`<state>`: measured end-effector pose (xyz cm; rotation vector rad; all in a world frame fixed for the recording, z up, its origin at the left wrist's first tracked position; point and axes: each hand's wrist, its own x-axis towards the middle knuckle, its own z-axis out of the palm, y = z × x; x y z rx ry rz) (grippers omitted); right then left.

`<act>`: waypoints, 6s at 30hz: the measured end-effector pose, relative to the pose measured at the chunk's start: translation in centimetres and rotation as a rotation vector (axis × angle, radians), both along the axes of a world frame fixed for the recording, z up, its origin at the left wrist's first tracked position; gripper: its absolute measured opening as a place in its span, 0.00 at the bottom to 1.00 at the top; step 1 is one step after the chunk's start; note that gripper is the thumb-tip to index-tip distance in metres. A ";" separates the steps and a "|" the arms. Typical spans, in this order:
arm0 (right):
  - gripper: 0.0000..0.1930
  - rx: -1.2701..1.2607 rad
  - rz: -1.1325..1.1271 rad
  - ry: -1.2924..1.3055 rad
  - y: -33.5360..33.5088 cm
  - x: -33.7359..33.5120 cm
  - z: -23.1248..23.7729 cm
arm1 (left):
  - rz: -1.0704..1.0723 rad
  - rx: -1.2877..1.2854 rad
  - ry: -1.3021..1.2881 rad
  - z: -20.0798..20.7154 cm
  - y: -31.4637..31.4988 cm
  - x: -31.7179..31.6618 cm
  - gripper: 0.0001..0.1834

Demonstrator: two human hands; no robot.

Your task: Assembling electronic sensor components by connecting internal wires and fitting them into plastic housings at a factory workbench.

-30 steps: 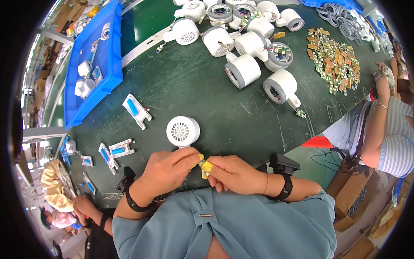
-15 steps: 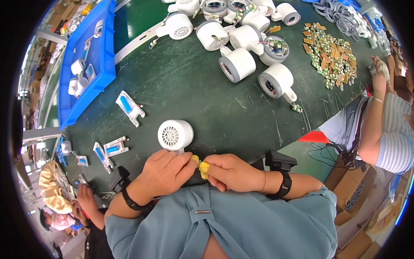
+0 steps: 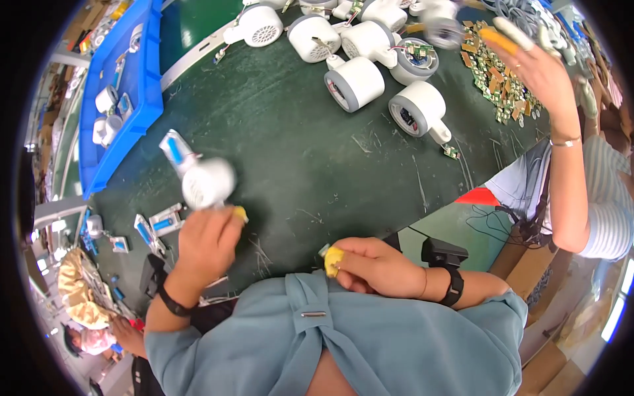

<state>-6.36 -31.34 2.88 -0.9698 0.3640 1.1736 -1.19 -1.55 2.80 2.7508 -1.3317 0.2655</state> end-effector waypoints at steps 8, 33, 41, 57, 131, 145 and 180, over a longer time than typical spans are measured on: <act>0.13 0.162 -0.178 -0.188 1.5 0.7 -1.5 | -0.104 -0.302 0.306 0.1 -3.1 -1.2 0.17; 0.12 0.011 -0.098 -0.566 1.6 2.8 -1.6 | 0.207 -0.498 -0.565 18.7 2.5 0.5 0.12; 0.12 -0.081 -0.125 -0.609 1.6 3.9 -3.6 | 0.450 -0.809 -1.122 45.2 11.2 20.0 0.16; 0.16 -0.372 -0.169 -0.988 1.8 4.4 -2.7 | 0.343 -0.813 -0.070 18.2 5.5 6.6 0.13; 0.28 -0.969 0.436 -2.121 21.1 34.1 1.9 | 0.404 -0.920 0.726 -2.2 2.8 -3.7 0.16; 0.09 -0.606 1.038 -2.631 5.1 10.9 3.0 | 0.845 -0.548 0.097 3.1 10.3 -4.5 0.13; 0.13 0.041 0.035 -0.332 10.1 4.9 -2.1 | 0.359 -0.546 0.374 -0.6 5.2 -2.3 0.17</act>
